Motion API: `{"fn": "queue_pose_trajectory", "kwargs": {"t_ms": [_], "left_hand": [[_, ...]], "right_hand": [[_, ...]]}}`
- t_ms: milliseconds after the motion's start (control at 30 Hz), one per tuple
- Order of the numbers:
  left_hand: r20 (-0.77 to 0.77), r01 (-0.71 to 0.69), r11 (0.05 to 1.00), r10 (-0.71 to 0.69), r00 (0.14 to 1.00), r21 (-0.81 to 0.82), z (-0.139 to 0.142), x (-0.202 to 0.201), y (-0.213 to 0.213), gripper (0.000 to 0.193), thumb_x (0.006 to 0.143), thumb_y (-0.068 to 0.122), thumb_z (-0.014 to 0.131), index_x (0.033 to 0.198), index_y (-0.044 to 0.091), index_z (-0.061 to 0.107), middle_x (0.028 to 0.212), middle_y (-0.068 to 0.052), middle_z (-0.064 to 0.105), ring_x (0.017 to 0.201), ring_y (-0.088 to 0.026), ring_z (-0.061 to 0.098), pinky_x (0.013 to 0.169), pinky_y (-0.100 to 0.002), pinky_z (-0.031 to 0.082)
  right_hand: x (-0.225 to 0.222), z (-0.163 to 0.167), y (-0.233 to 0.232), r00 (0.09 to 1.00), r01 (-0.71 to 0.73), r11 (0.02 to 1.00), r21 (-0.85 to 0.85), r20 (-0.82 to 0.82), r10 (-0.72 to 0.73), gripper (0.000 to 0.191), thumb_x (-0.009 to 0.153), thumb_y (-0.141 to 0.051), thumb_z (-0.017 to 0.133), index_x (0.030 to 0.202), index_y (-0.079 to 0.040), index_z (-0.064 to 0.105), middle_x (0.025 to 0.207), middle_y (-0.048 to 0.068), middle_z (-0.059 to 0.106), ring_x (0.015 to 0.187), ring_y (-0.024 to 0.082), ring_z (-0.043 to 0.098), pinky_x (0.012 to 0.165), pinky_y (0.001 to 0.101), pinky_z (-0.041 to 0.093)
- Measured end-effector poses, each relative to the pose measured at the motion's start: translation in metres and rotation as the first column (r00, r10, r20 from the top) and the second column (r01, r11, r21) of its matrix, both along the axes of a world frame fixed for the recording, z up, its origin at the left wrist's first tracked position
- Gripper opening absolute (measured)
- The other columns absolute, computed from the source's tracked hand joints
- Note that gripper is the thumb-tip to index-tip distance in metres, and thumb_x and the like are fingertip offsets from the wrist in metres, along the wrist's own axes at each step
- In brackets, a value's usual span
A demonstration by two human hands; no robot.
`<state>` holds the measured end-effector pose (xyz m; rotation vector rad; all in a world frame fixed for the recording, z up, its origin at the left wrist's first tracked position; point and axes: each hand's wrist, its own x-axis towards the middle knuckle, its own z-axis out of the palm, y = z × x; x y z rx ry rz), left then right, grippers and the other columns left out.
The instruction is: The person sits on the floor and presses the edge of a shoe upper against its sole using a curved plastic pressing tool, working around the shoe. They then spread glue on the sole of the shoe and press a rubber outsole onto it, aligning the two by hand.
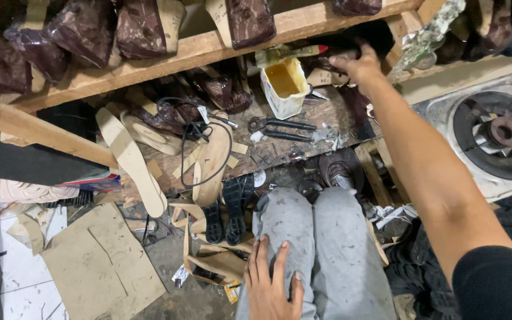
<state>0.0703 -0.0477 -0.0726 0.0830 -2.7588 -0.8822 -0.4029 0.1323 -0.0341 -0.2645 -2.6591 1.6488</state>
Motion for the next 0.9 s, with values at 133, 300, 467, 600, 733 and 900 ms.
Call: {"fn": "queue_pose_trajectory", "kwargs": {"t_ms": [133,300,467,600,733,900], "left_hand": [[-0.047,0.013,1.0,-0.012,0.999,0.009,-0.004,0.0,0.001,0.063,0.083,0.03,0.065,0.142,0.012,0.055,0.151,-0.028,0.043,0.138,-0.049,0.041,0.105,-0.061,0.034],[-0.11,0.021,1.0,-0.021,0.994,0.001,-0.003,-0.004,0.004,0.063,0.083,0.029,0.065,0.142,0.012,0.055,0.15,-0.028,0.043,0.137,-0.049,0.042,0.107,-0.061,0.034],[-0.129,0.039,0.998,-0.032,0.991,0.047,0.005,-0.003,0.003,0.065,0.083,0.027,0.067,0.144,0.011,0.054,0.151,-0.028,0.042,0.138,-0.05,0.041,0.107,-0.06,0.034],[-0.07,0.021,0.996,-0.016,0.997,0.082,0.011,0.0,0.003,0.066,0.082,0.025,0.068,0.145,0.012,0.053,0.152,-0.026,0.041,0.138,-0.049,0.04,0.107,-0.06,0.033],[-0.013,0.039,0.996,-0.038,0.999,0.084,0.014,0.001,0.004,0.067,0.082,0.024,0.068,0.146,0.012,0.051,0.153,-0.026,0.038,0.138,-0.05,0.037,0.107,-0.061,0.031],[0.005,0.043,0.994,-0.044,0.999,0.102,0.019,0.001,0.002,0.066,0.083,0.023,0.069,0.145,0.012,0.051,0.152,-0.025,0.038,0.139,-0.048,0.035,0.108,-0.061,0.03]], "right_hand": [[-0.005,0.003,0.003,0.989,-0.146,0.984,-0.103,0.004,0.148,0.059,0.087,-0.035,0.086,0.134,-0.011,0.061,0.115,0.001,0.074,0.093,0.012,0.07,0.064,0.03,0.054],[-0.003,-0.006,0.011,0.975,-0.145,0.933,-0.33,0.112,0.191,0.037,0.09,-0.032,0.083,0.116,-0.011,0.067,0.094,0.0,0.07,0.075,0.011,0.064,0.051,0.0297,0.043],[0.015,-0.017,0.02,0.99,-0.14,0.924,-0.355,-0.048,0.132,0.027,0.091,-0.031,0.081,0.11,-0.015,0.072,0.09,-0.004,0.071,0.073,0.008,0.064,0.052,0.0279,0.047],[0.047,-0.022,0.038,0.947,-0.056,0.998,-0.014,-0.319,0.049,0.037,0.09,-0.035,0.084,0.116,-0.01,0.074,0.092,0.004,0.071,0.074,0.018,0.063,0.062,0.0358,0.048],[0.095,-0.021,0.062,0.81,0.112,0.925,0.362,-0.573,0.126,0.043,0.092,-0.037,0.087,0.121,-0.006,0.076,0.102,0.018,0.065,0.094,0.033,0.065,0.086,0.044,0.052],[0.186,-0.001,0.083,0.818,0.2,0.912,0.359,-0.573,0.046,0.042,0.094,-0.037,0.085,0.124,-0.009,0.076,0.11,0.021,0.058,0.105,0.038,0.06,0.093,0.0464,0.048]]}}
